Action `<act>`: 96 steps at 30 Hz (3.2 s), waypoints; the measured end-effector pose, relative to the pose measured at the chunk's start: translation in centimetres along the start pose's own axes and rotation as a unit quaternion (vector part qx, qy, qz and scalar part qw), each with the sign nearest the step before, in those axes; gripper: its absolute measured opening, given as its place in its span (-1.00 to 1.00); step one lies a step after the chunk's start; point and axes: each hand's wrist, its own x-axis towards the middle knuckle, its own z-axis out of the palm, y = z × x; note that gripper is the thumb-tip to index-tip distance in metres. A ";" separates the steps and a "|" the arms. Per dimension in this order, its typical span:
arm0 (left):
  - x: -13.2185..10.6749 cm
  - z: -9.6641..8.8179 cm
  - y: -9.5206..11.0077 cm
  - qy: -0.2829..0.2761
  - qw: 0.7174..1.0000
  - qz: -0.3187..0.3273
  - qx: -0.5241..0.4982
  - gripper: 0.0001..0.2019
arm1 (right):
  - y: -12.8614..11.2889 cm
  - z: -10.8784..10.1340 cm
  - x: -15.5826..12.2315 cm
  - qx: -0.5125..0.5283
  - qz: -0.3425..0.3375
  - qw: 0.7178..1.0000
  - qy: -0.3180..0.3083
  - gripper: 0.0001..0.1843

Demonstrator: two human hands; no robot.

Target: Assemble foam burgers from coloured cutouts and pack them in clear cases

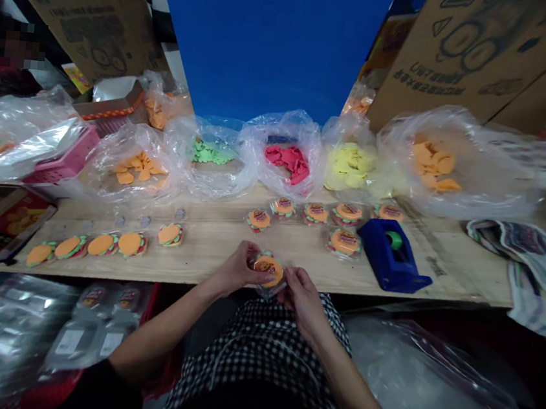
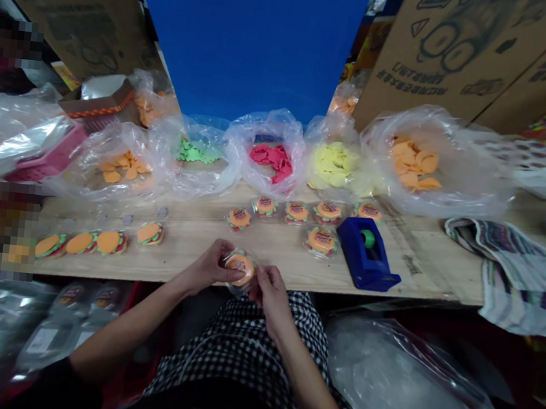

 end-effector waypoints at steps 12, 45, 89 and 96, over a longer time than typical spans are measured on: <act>-1.5 2.6 1.8 -0.106 0.991 -0.031 -0.070 -0.50 | -2.6 -3.3 -1.5 -0.183 -0.156 0.970 -0.022 -0.67; -0.8 4.3 2.3 -0.126 0.981 -0.078 -0.128 -0.59 | -5.7 -4.4 -1.0 -0.241 -0.167 0.953 -0.068 -0.61; 1.8 10.3 1.9 0.099 0.868 -0.030 -0.487 -0.74 | -3.3 -2.0 -1.0 -0.097 -0.266 0.951 0.125 -0.71; 2.9 10.6 2.6 0.140 0.842 -0.046 -0.518 -0.92 | -2.3 -1.8 -0.5 -0.164 -0.230 0.955 0.095 -0.70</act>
